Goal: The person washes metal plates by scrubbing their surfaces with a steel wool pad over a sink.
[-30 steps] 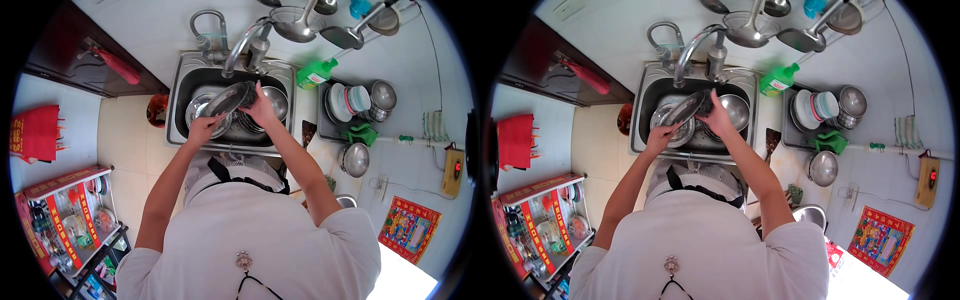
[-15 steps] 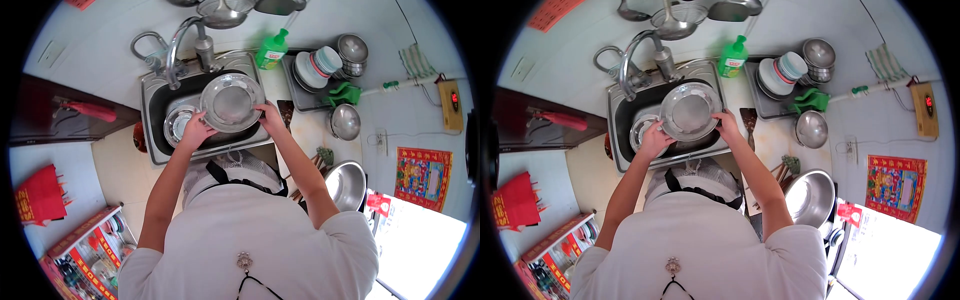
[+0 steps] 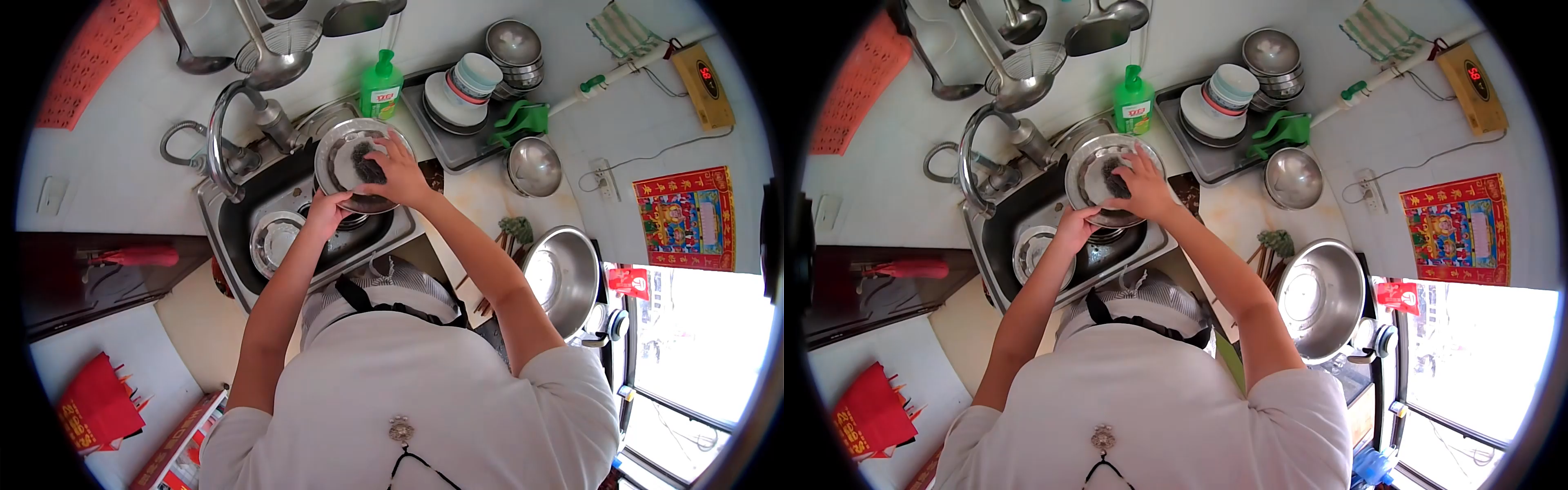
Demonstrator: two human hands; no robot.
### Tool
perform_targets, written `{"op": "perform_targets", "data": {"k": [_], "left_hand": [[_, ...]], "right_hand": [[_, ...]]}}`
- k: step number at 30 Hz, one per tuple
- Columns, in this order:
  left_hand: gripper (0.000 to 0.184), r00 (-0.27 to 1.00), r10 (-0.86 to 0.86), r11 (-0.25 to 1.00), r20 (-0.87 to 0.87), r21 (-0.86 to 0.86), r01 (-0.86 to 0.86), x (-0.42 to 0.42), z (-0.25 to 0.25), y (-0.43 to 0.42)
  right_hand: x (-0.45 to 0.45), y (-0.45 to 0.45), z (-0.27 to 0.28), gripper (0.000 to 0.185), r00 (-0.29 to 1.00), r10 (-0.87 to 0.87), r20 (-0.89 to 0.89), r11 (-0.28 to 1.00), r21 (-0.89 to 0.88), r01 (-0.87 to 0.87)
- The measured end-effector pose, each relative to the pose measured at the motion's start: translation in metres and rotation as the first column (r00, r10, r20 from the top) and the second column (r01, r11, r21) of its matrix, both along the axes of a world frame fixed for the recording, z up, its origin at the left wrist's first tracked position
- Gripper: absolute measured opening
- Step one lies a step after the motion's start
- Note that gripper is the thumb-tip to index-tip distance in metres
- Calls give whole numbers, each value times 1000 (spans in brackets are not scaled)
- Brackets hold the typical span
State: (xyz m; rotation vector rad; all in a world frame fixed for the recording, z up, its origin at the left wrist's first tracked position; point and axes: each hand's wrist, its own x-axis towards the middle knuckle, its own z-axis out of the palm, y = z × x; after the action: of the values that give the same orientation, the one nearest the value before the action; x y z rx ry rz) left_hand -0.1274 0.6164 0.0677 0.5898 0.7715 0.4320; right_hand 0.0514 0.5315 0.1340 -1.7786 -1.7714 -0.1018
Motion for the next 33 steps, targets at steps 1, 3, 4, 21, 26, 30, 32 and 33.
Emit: {"op": "perform_targets", "data": {"k": [1, 3, 4, 21, 26, 30, 32, 33], "left_hand": [[36, 1000, 4, 1000, 18, -1, -4, 5, 4, 2], [39, 998, 26, 1000, 58, -10, -25, 14, 15, 7], [40, 998, 35, 999, 59, -13, -34, 17, 20, 11], [48, 975, 131, 991, 181, -50, -124, 61, 35, 55], [48, 972, 137, 990, 190, -59, -128, 61, 35, 52], [48, 974, 126, 992, 187, -48, -120, 59, 36, 55], [48, 974, 142, 990, 174, -45, -136, 55, 35, 52], [48, 974, 148, 989, 172, -40, -144, 55, 35, 54]], "right_hand": [[3, 5, 8, 36, 997, -17, -79, 1000, -7, 17], [13, 20, 18, 32, 970, -45, -240, 999, -27, 40], [22, 34, 19, 24, 955, -32, -296, 996, 71, 55], [142, 187, 9, 37, 899, -40, -436, 994, -105, -7], [141, 183, 7, 37, 930, -4, -368, 996, -83, -28], [142, 184, 0, 29, 940, -62, -335, 995, -96, 32], [140, 185, -6, 26, 938, -22, -347, 996, 73, 50], [132, 179, 6, 26, 938, -105, -330, 975, 150, 162]]}}
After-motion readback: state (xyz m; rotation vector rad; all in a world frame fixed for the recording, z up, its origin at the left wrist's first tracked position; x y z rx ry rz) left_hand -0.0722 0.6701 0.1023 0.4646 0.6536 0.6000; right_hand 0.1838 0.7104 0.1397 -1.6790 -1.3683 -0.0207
